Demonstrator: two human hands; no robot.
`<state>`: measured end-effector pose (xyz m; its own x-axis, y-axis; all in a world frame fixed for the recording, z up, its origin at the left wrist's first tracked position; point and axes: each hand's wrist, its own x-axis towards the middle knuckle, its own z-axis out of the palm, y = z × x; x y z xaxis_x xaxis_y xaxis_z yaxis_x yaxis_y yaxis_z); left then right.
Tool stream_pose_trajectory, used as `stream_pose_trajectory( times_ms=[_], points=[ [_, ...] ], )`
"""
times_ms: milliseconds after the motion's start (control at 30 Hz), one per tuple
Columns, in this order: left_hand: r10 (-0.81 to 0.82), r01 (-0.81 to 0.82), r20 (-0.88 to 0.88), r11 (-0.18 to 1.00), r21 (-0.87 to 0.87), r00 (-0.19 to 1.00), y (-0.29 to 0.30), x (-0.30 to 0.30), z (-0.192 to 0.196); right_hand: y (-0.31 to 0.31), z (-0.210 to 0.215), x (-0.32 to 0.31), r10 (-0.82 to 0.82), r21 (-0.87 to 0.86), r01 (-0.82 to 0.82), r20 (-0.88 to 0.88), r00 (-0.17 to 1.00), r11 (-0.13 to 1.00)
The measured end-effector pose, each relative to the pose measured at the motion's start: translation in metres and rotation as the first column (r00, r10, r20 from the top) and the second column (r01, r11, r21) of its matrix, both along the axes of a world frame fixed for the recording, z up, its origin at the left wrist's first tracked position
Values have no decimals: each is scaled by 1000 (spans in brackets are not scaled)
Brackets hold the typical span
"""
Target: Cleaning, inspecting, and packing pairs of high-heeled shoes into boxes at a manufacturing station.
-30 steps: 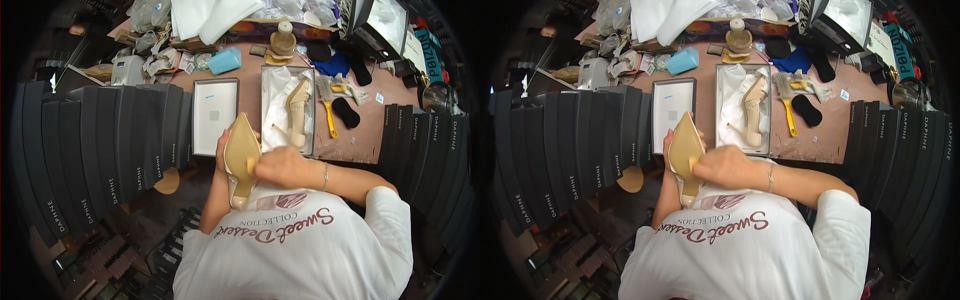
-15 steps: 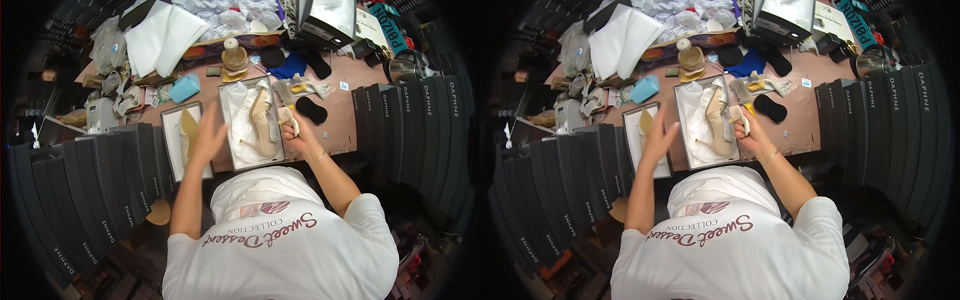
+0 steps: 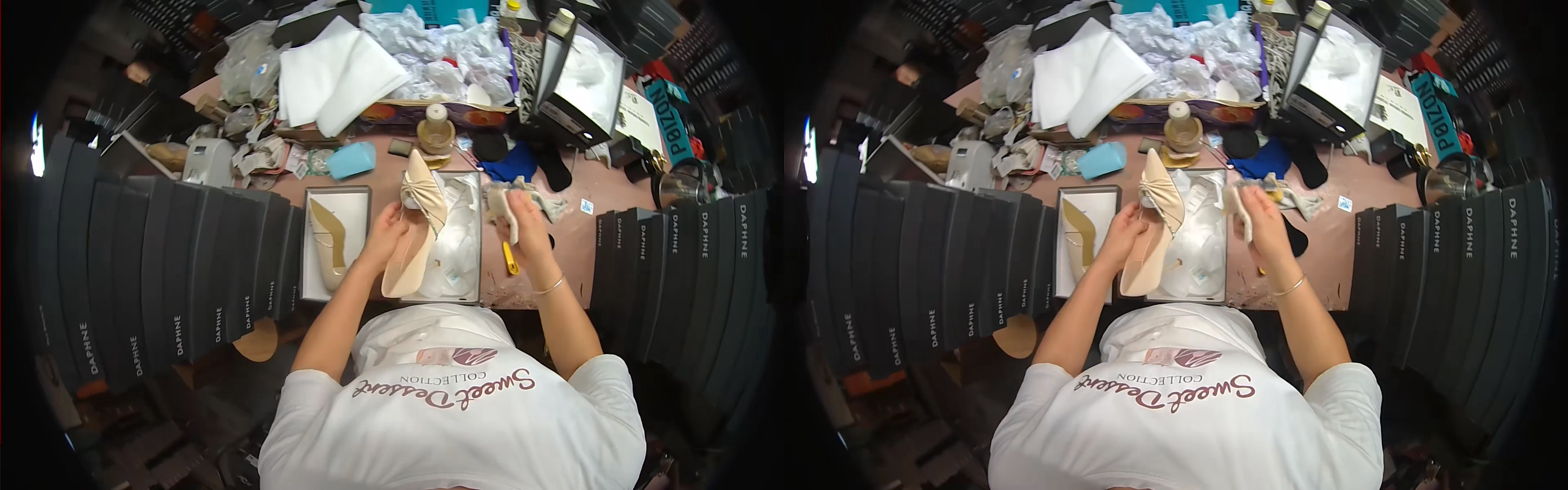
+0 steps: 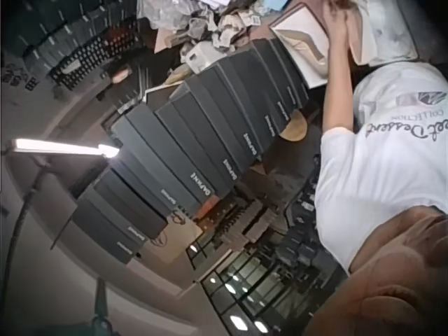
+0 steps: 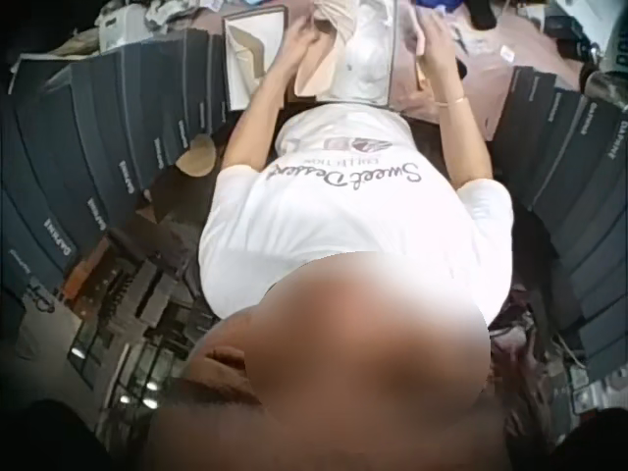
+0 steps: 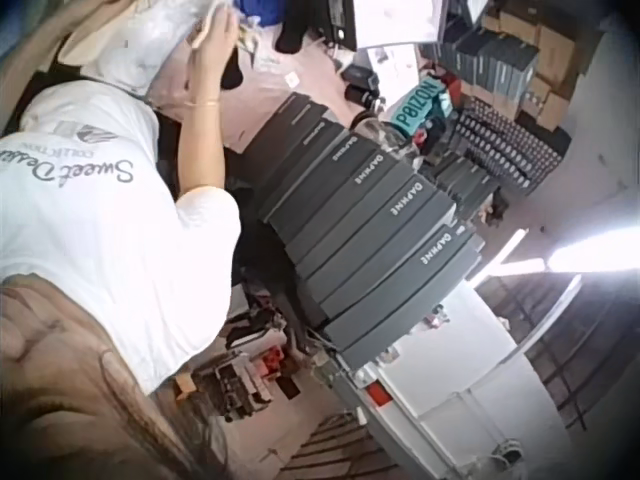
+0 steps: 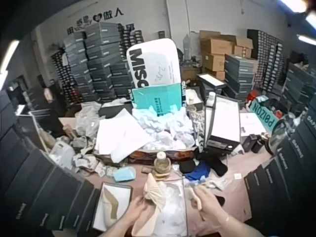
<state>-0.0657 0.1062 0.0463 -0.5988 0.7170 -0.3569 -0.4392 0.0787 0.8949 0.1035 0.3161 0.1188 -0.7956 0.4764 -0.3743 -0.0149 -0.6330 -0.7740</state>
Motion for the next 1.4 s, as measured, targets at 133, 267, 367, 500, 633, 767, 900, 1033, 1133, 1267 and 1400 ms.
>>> stream_pose_trajectory(
  times_ms=[133, 267, 367, 500, 633, 767, 900, 1033, 1133, 1267, 1400],
  points=[
    [-244, 195, 415, 968, 158, 877, -39, -4, 82, -4, 66, -81, 43, 512, 127, -308, 950, 849],
    [-377, 296, 506, 926, 235, 776, -38, 51, 86, -32, 67, -142, 326, 658, -135, -176, 929, 741],
    [-228, 193, 318, 972, 138, 920, -21, 86, 80, -54, 60, -127, 535, 263, -504, -58, 843, 822],
    [-32, -122, 421, 935, 334, 907, -40, 68, 85, -47, 38, -117, 468, 308, -414, -123, 875, 856],
    [-193, 146, 188, 960, 238, 963, -10, 65, 128, -54, 16, -122, 251, 692, -99, -121, 960, 715],
    [-203, 92, 437, 961, 261, 876, -15, 63, 103, -48, -1, -122, 10, 691, 110, -167, 986, 714],
    [-176, -2, 457, 932, 362, 872, -37, 48, 108, -23, 7, -87, -53, 445, 74, -61, 997, 893],
    [-120, 3, 412, 962, 273, 903, -54, 40, 108, -78, 57, -35, 166, 801, -126, 33, 986, 585],
    [-3, -56, 303, 981, 184, 953, -48, 63, 99, -122, 61, 0, 572, 999, -38, 51, 819, -34],
    [53, -134, 353, 968, 210, 934, -47, 76, 93, -101, 26, -43, 322, 990, -86, 44, 946, 115],
    [15, -104, 352, 966, 235, 936, -60, 66, 73, -136, 55, -1, 562, 993, -106, 116, 819, -51]
  ],
)
